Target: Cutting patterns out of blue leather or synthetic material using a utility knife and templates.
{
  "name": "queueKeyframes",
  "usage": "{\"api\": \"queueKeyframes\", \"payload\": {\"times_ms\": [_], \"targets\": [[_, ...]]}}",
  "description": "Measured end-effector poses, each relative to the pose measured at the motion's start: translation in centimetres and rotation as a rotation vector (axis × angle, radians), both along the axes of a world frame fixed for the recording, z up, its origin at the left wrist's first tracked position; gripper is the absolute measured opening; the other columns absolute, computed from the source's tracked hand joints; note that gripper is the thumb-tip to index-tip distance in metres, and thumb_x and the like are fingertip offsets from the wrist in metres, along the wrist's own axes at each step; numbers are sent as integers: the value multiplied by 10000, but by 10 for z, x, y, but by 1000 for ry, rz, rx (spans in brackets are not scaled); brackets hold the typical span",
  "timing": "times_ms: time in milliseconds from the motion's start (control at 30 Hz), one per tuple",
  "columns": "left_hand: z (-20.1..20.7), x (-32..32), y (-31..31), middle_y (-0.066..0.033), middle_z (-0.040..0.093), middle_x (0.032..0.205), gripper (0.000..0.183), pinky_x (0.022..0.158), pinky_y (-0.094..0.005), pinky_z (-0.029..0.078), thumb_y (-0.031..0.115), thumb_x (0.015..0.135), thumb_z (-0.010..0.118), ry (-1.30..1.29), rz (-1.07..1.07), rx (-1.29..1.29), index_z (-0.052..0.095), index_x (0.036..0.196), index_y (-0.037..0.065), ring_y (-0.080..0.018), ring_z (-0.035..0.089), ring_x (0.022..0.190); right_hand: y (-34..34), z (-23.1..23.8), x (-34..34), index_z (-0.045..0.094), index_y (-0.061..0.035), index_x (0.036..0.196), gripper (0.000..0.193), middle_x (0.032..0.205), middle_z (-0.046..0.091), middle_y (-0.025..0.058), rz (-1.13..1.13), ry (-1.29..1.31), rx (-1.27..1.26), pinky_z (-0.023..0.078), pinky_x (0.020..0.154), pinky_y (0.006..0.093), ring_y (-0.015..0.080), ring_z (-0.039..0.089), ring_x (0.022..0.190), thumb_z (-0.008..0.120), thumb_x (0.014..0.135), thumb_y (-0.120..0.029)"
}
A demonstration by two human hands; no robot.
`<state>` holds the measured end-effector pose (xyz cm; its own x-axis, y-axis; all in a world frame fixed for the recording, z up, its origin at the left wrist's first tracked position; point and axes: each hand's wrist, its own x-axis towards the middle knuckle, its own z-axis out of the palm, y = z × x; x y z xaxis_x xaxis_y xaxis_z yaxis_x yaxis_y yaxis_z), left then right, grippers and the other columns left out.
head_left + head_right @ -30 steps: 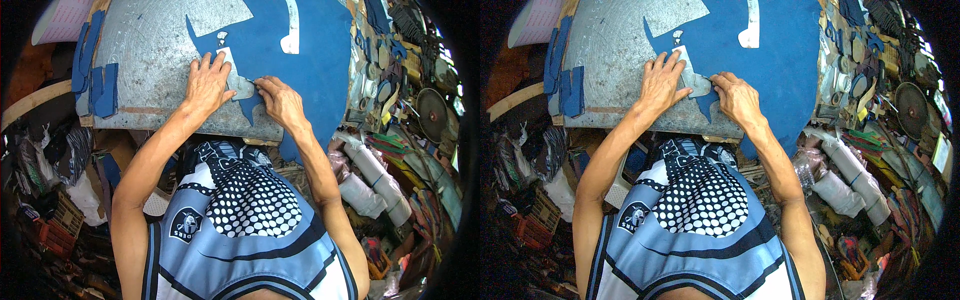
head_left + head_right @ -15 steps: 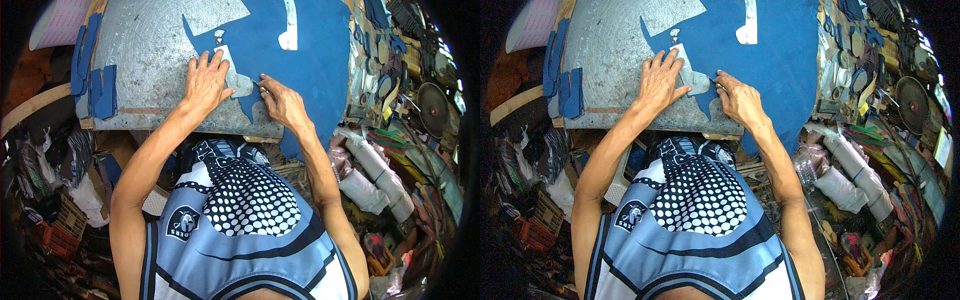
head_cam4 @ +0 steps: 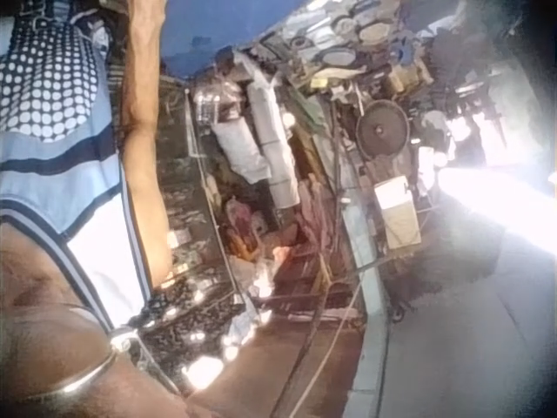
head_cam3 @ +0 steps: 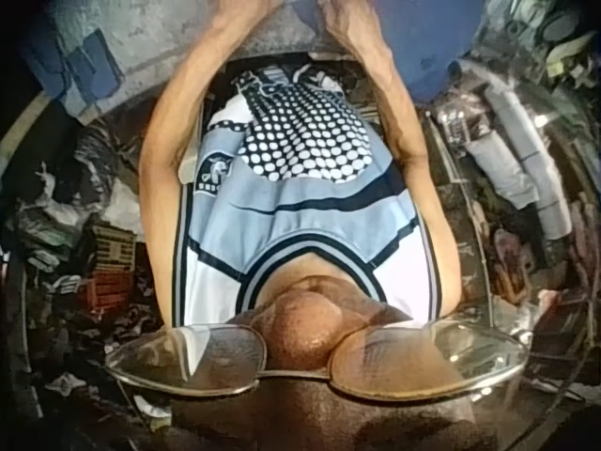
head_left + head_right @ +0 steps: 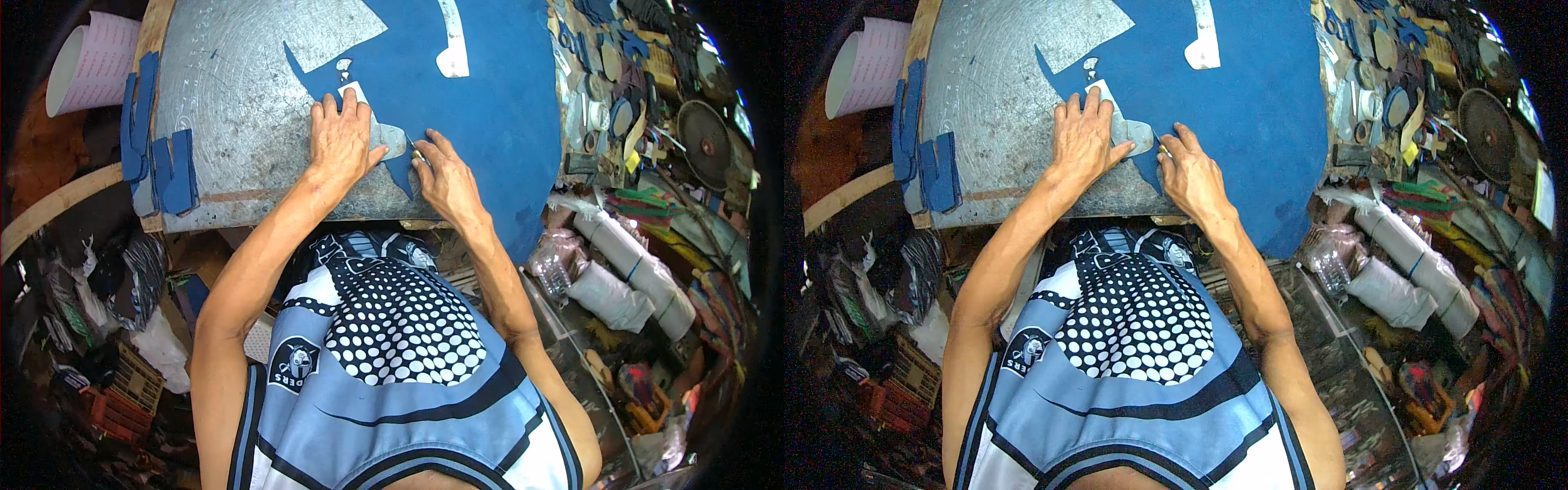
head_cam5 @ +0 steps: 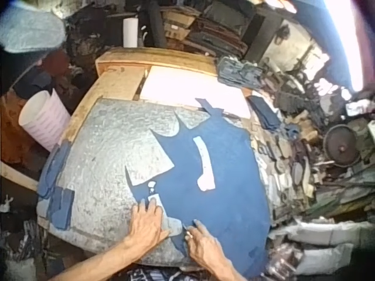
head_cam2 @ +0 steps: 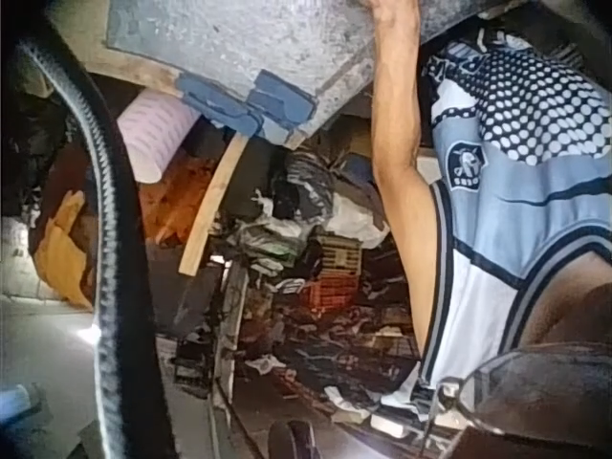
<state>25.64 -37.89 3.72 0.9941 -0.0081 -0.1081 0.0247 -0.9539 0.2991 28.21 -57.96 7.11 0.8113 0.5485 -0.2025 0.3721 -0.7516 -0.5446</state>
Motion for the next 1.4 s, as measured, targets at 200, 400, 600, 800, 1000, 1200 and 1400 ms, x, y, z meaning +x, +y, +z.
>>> {"api": "queueKeyframes", "payload": {"times_ms": [200,400,600,800,1000,1200,1400], "targets": [[-2,6,-7,-199,558,1140,639,864,-496,413,499,667,828,-60,-18,66,644,1014,-6,-376,547,1004,8,-1,-23,615,-23,1202,285,986,616,273,-186,32,-33,532,728,523,478,642,875,582,949,-150],[-3,9,-7,-202,571,1134,652,840,-488,415,526,674,817,-72,-43,90,652,1008,-8,-372,554,998,14,-13,-44,607,27,1190,299,981,629,294,-297,-34,89,527,746,524,488,637,882,576,954,-154],[-3,10,-10,-205,572,1140,652,854,-493,412,540,681,810,-79,-29,87,660,1008,-4,-379,554,1004,10,5,-105,619,32,1175,287,1000,641,289,-371,40,8,526,769,514,477,640,907,589,940,-132],[-2,1,-6,-211,564,1192,539,986,-540,377,477,715,811,-69,29,35,689,1016,46,-423,526,1119,-15,24,-108,627,24,1170,297,1001,648,251,-202,162,40,523,780,478,428,650,915,623,926,-146],[-7,-14,6,-182,477,1448,413,1106,-578,300,311,729,830,-25,111,-163,686,1054,101,-413,445,1306,-7,45,-5,657,-66,1171,278,1064,667,137,369,39,10,537,809,419,356,652,936,628,894,-75],[-23,-20,-1,-155,463,1472,418,1152,-609,251,261,724,837,-117,153,-159,662,1080,128,-417,381,1383,11,11,59,685,-82,1126,243,1022,689,123,796,-8,35,557,758,436,341,670,896,639,893,-136],[-27,-20,-8,-82,434,1519,463,1166,-586,256,252,723,837,-51,227,-98,653,1138,156,-339,376,1409,14,-2,66,689,-76,1131,246,1020,687,121,918,-4,38,556,747,429,338,672,883,644,893,-117]]}}
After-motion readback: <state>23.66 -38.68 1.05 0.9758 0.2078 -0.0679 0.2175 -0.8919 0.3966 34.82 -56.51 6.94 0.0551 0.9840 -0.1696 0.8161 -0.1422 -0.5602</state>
